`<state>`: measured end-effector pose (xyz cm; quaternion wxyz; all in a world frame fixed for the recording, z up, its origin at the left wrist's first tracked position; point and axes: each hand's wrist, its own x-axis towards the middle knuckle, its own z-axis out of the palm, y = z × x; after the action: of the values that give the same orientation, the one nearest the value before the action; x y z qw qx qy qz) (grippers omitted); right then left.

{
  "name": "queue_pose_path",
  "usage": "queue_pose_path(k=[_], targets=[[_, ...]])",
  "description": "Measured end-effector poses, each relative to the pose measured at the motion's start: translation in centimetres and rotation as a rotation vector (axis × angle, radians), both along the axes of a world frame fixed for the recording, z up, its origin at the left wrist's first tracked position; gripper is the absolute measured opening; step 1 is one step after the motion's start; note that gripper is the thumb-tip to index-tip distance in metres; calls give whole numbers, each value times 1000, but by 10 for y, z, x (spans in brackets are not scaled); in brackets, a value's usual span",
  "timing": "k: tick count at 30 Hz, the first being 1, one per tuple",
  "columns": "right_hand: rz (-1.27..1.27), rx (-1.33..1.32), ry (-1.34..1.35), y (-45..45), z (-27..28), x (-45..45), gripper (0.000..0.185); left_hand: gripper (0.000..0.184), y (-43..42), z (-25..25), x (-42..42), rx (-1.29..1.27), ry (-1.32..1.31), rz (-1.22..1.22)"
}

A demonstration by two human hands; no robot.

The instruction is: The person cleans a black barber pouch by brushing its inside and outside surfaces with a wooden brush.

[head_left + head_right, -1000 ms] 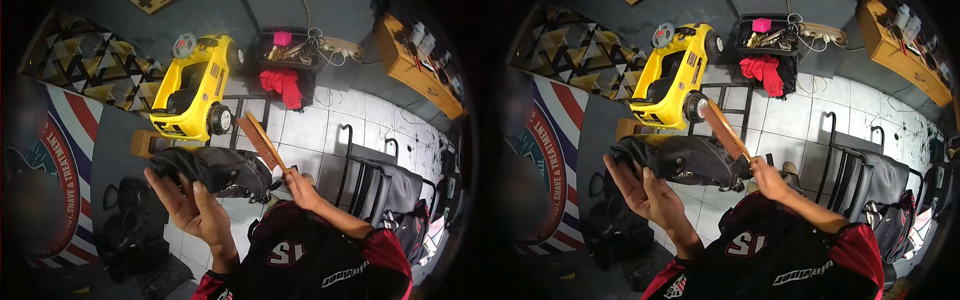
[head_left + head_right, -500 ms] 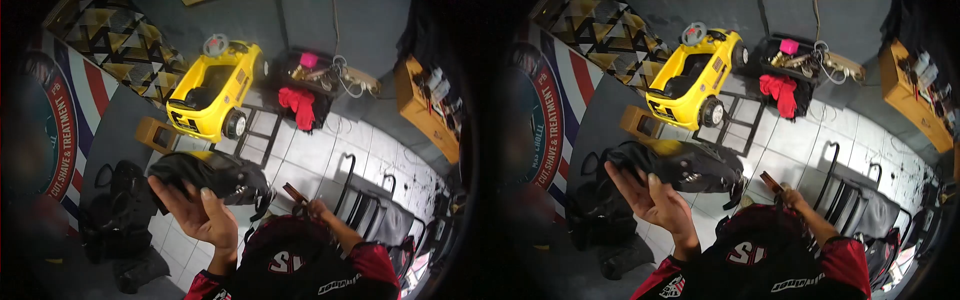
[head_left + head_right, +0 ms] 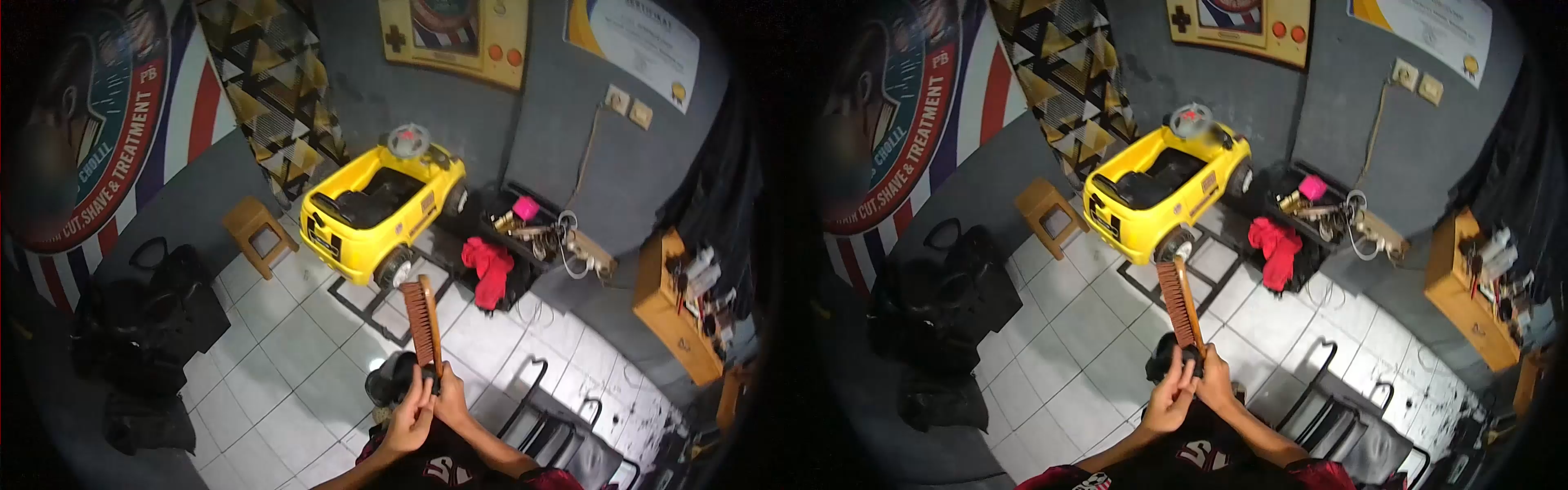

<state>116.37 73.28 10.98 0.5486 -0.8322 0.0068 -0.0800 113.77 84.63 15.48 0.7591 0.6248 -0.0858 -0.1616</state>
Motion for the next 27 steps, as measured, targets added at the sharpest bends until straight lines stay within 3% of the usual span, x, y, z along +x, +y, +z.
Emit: queue_pose_path(k=[1,3,5,6,7,8,10,11,13,15,16,17,19,20,21,23,25,26,27], targets=[[-42,-30,-13,-4,-7,7,30,67,4,-9,6,54,-222,42],[28,-100,104,-20,-7,10,19,77,30,-12,13,528,-310,113],[72,-104,210,-28,6,6,17,75,42,-9,14,636,-255,305],[111,-129,140,-32,-4,3,17,79,44,-31,16,762,-566,460],[147,-154,74,-36,-17,-2,18,67,40,-26,16,949,-673,568],[166,-147,137,-40,-31,-9,19,58,48,-59,14,991,-648,569],[230,-164,239,-43,-33,-8,22,36,55,-80,15,943,-420,543],[275,-190,287,-43,-25,-14,25,26,56,-78,12,1002,-456,552],[317,-139,240,-43,-13,-29,28,28,67,-120,19,930,-889,613],[297,-241,328,-53,-42,-34,30,25,66,-170,10,583,-164,316],[338,-388,346,-58,-50,-36,30,23,60,-147,4,811,-544,367],[380,-537,365,-60,-56,-37,29,23,61,-126,6,811,-547,362],[327,-598,516,-59,-51,-33,28,23,60,-98,13,708,-415,309],[253,-519,549,-59,-41,-31,28,31,68,-155,25,567,114,65],[178,-438,578,-59,-35,-29,29,31,65,-161,40,563,114,68],[230,-521,542,-85,-58,-11,31,22,60,-167,64,816,-371,-16],[158,-647,432,-110,-89,14,37,27,45,-178,96,739,-607,64],[20,-690,355,-115,-90,28,33,15,31,-142,111,648,-501,113],[-65,-630,314,-113,-54,37,31,17,24,-106,127,690,-396,67]])
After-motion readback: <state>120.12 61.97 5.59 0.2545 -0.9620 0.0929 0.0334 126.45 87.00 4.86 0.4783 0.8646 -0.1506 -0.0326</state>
